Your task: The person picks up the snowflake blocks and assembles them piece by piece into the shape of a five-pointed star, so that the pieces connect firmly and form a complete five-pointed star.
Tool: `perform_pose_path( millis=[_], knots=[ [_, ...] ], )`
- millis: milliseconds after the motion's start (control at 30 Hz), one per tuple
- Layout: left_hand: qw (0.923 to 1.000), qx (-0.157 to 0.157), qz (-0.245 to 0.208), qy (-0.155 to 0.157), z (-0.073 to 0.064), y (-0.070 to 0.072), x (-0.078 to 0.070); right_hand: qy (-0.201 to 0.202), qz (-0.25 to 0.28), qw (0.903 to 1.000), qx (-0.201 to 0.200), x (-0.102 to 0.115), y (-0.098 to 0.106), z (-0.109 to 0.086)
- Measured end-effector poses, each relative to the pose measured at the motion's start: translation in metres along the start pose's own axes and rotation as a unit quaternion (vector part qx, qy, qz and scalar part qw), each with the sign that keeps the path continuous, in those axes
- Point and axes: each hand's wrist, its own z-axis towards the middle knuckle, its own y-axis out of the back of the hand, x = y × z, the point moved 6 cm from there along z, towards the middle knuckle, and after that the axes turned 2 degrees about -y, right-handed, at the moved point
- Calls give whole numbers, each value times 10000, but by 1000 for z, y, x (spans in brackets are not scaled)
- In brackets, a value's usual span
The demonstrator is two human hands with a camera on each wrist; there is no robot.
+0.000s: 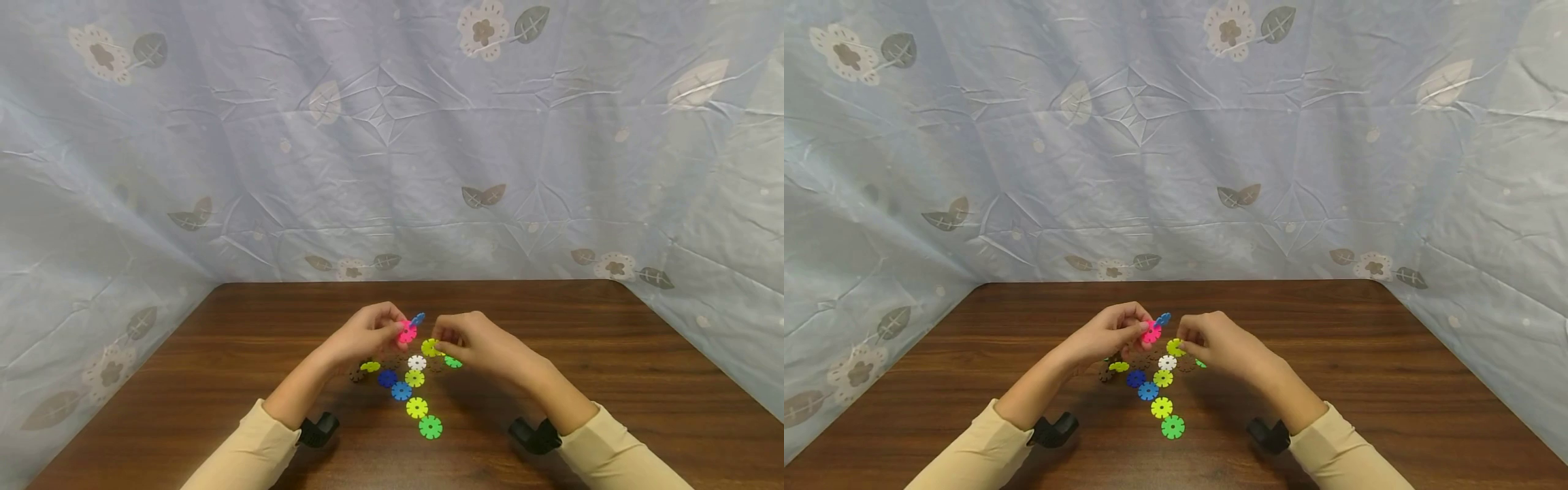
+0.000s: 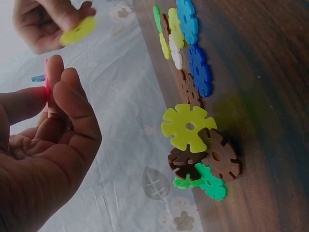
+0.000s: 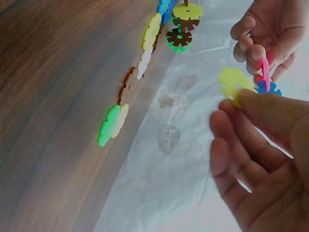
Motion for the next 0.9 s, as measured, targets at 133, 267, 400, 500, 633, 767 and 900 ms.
perform_pose_path(
  millis=[133,267,400,500,633,767,900],
  knots=[
    [9999,-71,101,-5,1,1,1,172,-6,9984,-534,3,6,0],
    [9999,-91,91,-11,1,0,1,249,123,9959,-863,6,10,-1],
    [10000,-81,32,-10,1,0,0,364,264,9936,-1035,9,11,-1],
    [10000,-47,-17,-2,1,-1,0,468,280,9923,-1114,10,11,-1],
    [10000,-13,-44,-2,0,-1,-1,524,312,9910,-1195,11,10,-1],
    [9999,24,-98,29,-1,-1,-2,593,340,9901,-1224,12,9,0],
    [9995,72,-292,98,-2,-2,-3,687,272,9888,-1300,15,9,0]
  ],
)
